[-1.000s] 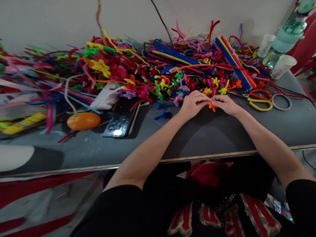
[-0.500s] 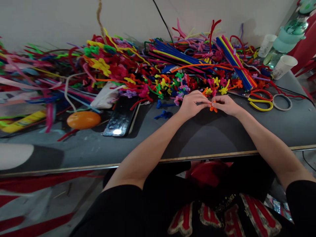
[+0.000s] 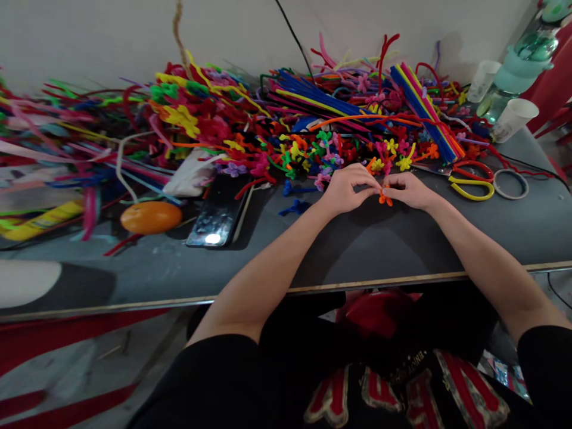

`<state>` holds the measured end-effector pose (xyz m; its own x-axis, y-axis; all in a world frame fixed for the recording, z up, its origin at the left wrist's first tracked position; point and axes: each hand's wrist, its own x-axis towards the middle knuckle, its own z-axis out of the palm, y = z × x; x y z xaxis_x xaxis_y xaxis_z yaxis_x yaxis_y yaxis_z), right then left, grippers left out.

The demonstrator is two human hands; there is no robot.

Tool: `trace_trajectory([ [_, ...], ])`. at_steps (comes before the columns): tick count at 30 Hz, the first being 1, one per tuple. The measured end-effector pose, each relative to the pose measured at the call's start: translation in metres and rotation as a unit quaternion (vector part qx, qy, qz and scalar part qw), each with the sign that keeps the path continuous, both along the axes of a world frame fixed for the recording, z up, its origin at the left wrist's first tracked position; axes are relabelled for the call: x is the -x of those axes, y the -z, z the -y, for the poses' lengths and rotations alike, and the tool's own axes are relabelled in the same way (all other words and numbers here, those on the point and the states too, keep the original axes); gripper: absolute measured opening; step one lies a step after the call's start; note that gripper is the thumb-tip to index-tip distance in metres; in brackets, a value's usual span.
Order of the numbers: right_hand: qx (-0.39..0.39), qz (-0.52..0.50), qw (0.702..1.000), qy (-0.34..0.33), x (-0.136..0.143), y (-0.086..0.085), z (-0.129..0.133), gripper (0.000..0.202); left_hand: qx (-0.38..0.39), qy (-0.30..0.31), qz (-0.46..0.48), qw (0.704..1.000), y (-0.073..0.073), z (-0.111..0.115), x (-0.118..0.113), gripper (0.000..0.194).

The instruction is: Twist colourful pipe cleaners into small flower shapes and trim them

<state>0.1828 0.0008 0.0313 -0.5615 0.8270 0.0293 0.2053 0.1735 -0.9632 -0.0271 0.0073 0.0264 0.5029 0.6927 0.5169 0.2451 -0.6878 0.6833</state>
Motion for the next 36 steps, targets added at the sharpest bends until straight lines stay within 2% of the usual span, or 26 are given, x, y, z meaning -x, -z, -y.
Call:
trace_trajectory([
  [8,0.000,-0.009,1.000,0.004,0.001,-0.003,0.003,0.028,-0.014,0.003,0.001,1.000,-0.001,0.003,-0.004,0.015],
  [12,0.020,-0.032,0.999,0.021,0.002,-0.003,0.004,0.031,-0.011,-0.003,0.009,1.000,0.001,0.000,-0.002,0.021],
  [16,0.002,-0.065,0.993,0.096,0.003,-0.001,0.004,0.034,0.056,-0.033,0.042,0.997,0.005,-0.001,0.000,0.035],
  [19,-0.014,-0.073,0.984,0.164,0.004,0.005,0.001,0.037,0.113,-0.029,0.057,0.991,0.008,0.001,-0.002,0.048],
  [21,-0.019,-0.079,0.977,0.196,0.004,0.009,-0.001,0.039,0.123,-0.031,0.067,0.990,0.010,0.003,-0.006,0.055],
  [27,-0.030,-0.081,0.977,0.196,0.006,0.012,-0.003,0.045,0.133,-0.083,0.133,0.979,0.014,0.005,-0.015,0.039],
  [36,-0.056,-0.046,0.978,0.196,0.004,0.010,-0.002,0.043,0.200,-0.132,0.182,0.954,0.023,-0.003,-0.017,0.041],
])
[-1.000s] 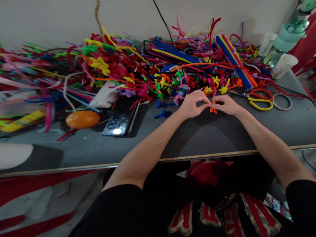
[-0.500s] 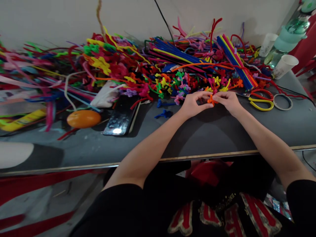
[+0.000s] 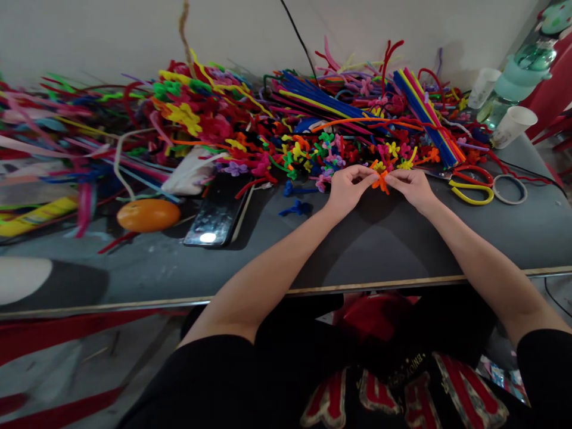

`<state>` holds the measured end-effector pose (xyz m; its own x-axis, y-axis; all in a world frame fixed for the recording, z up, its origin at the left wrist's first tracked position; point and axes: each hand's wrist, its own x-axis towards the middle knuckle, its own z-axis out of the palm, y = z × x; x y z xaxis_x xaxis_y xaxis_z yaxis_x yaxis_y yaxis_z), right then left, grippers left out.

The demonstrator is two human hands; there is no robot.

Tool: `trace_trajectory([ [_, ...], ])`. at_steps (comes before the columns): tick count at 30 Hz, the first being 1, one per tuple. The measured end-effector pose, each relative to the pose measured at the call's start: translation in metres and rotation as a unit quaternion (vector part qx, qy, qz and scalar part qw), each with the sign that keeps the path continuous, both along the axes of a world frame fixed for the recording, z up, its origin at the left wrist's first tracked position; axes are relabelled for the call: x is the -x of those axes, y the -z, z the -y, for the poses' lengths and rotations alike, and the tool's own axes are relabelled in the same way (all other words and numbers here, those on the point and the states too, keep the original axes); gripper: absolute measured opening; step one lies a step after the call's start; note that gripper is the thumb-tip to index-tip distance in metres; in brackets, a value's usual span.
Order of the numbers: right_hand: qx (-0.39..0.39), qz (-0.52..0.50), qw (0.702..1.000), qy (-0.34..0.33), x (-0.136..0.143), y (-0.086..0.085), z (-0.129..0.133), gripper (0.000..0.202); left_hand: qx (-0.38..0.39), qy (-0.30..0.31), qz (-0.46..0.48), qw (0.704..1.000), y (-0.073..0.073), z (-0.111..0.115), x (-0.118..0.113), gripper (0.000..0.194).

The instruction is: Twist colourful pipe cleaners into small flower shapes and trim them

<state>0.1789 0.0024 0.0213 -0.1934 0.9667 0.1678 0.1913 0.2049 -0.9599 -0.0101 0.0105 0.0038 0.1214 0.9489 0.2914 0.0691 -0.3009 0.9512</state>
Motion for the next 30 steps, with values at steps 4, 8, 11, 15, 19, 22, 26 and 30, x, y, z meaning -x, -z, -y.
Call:
trace_trajectory([
  [4,0.011,0.003,1.000,-0.005,0.003,0.003,0.001,0.043,0.007,0.004,0.010,1.000,0.003,0.001,-0.002,0.038],
  [8,0.026,-0.035,0.999,-0.027,0.005,0.003,0.001,0.045,-0.042,0.019,-0.029,0.999,0.004,0.002,-0.001,0.028],
  [11,0.036,-0.022,0.998,-0.051,0.004,-0.001,0.001,0.041,-0.155,0.009,-0.111,0.982,0.002,-0.001,0.005,0.021],
  [15,0.040,-0.018,0.995,-0.088,0.002,-0.008,0.002,0.035,-0.313,0.018,-0.208,0.926,-0.001,-0.005,0.014,0.021],
  [19,0.056,-0.010,0.994,-0.094,0.002,-0.009,0.003,0.032,-0.386,0.013,-0.236,0.892,-0.001,-0.006,0.013,0.022],
  [22,0.064,-0.001,0.994,-0.094,0.002,-0.008,0.003,0.032,-0.423,0.015,-0.235,0.875,-0.002,-0.005,0.012,0.018],
  [26,0.067,0.021,0.992,-0.101,0.001,-0.011,0.005,0.030,-0.445,0.041,-0.228,0.865,-0.005,-0.004,0.013,0.013],
  [30,0.057,0.029,0.992,-0.109,0.001,-0.014,0.008,0.028,-0.422,0.058,-0.248,0.870,-0.007,-0.003,0.014,0.014],
])
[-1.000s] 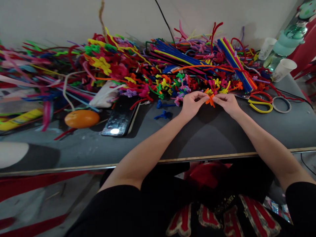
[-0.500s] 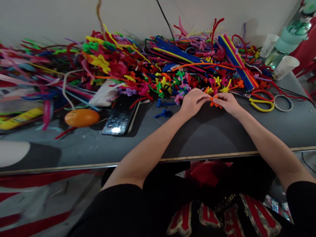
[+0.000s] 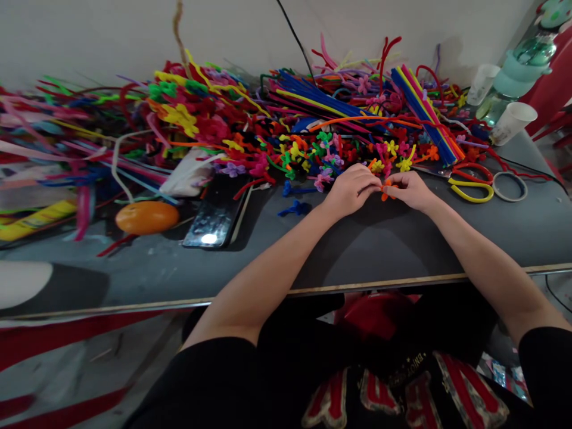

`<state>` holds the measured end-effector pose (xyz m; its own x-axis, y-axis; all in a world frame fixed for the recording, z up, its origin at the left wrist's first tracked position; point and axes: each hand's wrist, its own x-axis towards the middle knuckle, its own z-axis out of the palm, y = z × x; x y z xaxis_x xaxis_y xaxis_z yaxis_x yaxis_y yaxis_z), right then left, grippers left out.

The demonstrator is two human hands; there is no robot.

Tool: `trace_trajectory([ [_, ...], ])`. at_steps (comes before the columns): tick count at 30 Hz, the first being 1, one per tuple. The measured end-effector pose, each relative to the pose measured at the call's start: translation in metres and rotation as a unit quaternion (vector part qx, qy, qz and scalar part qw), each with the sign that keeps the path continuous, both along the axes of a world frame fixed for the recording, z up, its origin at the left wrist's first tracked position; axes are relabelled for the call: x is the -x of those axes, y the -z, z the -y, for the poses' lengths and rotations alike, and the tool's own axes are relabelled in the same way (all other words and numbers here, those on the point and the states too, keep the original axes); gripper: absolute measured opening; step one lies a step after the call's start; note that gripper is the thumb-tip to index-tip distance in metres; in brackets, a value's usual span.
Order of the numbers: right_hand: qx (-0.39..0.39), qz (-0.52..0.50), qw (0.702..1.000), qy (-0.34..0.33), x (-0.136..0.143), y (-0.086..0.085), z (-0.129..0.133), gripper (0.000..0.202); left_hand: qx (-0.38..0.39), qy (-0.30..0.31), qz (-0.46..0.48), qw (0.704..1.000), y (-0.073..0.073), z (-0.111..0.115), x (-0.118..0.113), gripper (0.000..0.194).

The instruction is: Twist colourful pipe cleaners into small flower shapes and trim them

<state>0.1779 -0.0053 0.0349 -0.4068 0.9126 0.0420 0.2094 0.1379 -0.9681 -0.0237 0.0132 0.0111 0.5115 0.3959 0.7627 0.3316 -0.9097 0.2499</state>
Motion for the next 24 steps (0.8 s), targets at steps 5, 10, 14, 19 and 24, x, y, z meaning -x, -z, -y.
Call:
trace_trajectory([
  [5,0.005,-0.002,1.000,-0.010,-0.001,-0.001,0.002,0.027,0.018,0.013,0.001,1.000,0.000,0.001,-0.002,0.014],
  [10,0.005,0.002,1.000,-0.004,-0.002,-0.001,0.002,0.029,0.044,0.018,-0.002,0.999,0.002,0.001,-0.004,0.017],
  [14,0.009,-0.047,0.998,0.032,0.002,0.003,-0.001,0.036,0.089,-0.026,0.031,0.995,0.002,0.002,-0.005,0.022],
  [19,0.011,-0.124,0.986,0.115,0.005,0.010,-0.006,0.039,0.169,-0.065,0.083,0.980,0.002,0.007,-0.006,0.037],
  [24,0.019,-0.133,0.981,0.137,0.004,0.012,-0.007,0.039,0.067,-0.075,0.043,0.994,0.006,0.009,-0.009,0.029],
])
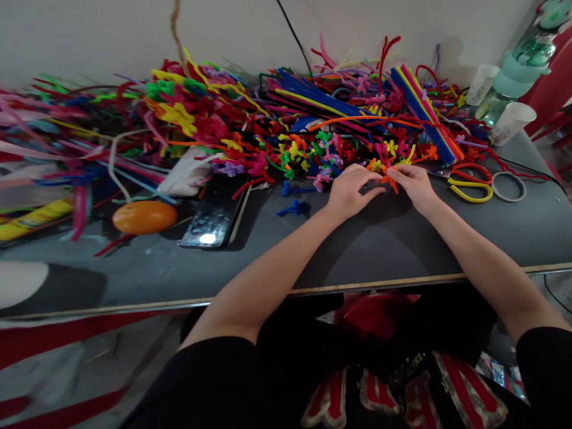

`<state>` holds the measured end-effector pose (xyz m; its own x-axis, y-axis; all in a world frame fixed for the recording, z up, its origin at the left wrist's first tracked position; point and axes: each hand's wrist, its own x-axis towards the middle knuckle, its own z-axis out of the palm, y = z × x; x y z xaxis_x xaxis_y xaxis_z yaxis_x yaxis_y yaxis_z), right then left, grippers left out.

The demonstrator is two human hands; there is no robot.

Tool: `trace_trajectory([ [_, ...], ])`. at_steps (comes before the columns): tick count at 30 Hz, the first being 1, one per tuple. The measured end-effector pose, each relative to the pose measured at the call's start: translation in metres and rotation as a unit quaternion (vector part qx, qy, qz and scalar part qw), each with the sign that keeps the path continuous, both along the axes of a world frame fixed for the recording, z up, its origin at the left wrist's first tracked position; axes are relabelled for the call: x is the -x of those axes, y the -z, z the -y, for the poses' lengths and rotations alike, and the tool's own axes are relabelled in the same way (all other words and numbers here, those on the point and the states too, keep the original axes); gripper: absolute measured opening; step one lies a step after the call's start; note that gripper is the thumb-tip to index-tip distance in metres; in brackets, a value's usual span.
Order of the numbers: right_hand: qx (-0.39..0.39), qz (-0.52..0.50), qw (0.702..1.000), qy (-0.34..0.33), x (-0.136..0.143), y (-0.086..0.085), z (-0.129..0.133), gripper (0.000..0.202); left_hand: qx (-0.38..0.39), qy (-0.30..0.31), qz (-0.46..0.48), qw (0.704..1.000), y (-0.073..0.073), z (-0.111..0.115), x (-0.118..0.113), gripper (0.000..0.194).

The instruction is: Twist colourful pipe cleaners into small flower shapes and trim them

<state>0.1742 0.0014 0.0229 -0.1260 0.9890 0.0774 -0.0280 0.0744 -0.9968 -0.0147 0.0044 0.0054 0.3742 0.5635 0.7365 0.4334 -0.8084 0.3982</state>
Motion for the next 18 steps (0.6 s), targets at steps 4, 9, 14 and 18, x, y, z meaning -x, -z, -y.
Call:
trace_trajectory([
  [4,0.010,0.007,1.000,-0.011,0.0009,-0.0012,0.0024,0.039,-0.052,-0.044,0.019,0.997,0.0045,-0.0017,-0.0020,0.020],
  [9,0.020,0.036,0.998,-0.051,0.0003,-0.0030,0.0037,0.042,-0.050,-0.064,0.017,0.997,0.0067,-0.0036,-0.0009,0.022],
  [14,0.012,0.071,0.993,-0.091,-0.0025,-0.0042,0.0016,0.042,-0.059,-0.069,-0.013,0.996,0.0057,-0.0021,-0.0017,0.028],
  [18,0.013,0.091,0.989,-0.113,-0.0038,-0.0067,0.0013,0.039,-0.067,-0.042,-0.043,0.996,0.0030,-0.0020,-0.0009,0.028],
])
